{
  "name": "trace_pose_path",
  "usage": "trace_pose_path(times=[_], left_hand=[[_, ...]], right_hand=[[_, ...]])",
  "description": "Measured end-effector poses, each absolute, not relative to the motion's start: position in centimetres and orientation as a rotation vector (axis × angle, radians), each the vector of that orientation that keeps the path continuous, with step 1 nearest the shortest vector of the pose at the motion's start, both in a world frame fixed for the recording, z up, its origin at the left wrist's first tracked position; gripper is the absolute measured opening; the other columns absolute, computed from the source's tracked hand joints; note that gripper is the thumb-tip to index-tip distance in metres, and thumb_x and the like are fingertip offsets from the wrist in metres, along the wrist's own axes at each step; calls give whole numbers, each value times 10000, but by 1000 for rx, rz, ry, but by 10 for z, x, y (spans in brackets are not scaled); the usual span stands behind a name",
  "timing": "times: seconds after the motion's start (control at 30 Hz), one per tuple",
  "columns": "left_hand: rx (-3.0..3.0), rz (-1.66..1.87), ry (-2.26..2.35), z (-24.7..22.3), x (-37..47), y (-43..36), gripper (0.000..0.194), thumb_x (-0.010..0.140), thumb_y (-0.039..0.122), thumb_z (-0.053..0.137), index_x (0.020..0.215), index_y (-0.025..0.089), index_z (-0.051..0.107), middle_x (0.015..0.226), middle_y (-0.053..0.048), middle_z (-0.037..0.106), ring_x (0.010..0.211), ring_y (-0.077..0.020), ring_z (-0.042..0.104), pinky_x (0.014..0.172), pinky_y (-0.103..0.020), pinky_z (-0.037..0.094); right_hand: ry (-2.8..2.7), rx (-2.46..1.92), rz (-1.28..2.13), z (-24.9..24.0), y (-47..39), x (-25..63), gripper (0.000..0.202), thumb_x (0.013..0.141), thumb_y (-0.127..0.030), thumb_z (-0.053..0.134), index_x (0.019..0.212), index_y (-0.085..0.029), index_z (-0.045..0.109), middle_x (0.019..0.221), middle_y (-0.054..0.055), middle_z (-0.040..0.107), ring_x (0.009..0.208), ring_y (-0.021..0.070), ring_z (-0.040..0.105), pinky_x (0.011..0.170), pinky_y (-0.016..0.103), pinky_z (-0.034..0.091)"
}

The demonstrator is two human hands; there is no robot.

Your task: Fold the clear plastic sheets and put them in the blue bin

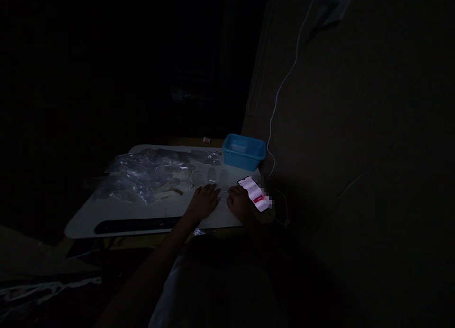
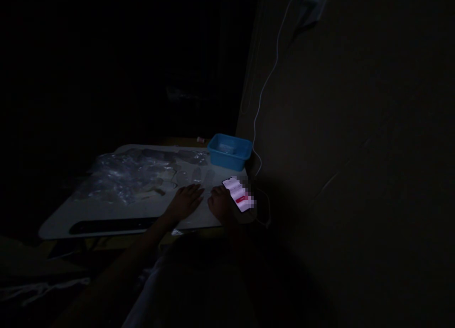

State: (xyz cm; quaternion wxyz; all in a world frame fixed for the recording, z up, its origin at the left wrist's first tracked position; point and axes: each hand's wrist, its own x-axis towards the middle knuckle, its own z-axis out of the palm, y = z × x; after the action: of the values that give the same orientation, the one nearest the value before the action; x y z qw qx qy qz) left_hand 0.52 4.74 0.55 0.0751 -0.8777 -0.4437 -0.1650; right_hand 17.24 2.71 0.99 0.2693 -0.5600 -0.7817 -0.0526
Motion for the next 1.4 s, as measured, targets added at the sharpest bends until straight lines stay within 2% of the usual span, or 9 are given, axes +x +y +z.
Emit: trace_pose_path(times=[0.3,0.47,0.7,1.4], left_hand=[[-2632,-469,-1339,7,5,46,404,888,361,288,1218,217,472,1298,-78,469,1183,-232,407,940,-422,325],[-2637,-473,-1340,8,5,46,401,888,351,289,1213,212,478,1295,-84,472,1185,-236,404,938,-428,325],[-2645,-476,-1343,7,5,46,400,886,361,291,1215,227,474,1305,-78,462,1190,-228,401,944,-425,321],[-2643,-487,-1341,7,5,46,394,885,360,296,1210,233,481,1298,-73,470,1188,-227,403,944,-425,322]], right_hand=[[-2120,-1535,-144,10,27,172,242,751,-126,445,906,-136,630,980,78,625,962,209,488,849,339,358],[-2139,-1526,-130,12,25,172,257,756,-129,442,925,-138,636,1042,83,624,991,206,488,867,346,356],[-2160,-1540,-99,15,25,171,231,741,-125,451,848,-151,654,1000,67,649,983,203,498,877,347,360],[-2151,-1541,-114,11,27,172,259,751,-134,446,911,-146,650,1031,73,638,998,206,497,898,348,356]])
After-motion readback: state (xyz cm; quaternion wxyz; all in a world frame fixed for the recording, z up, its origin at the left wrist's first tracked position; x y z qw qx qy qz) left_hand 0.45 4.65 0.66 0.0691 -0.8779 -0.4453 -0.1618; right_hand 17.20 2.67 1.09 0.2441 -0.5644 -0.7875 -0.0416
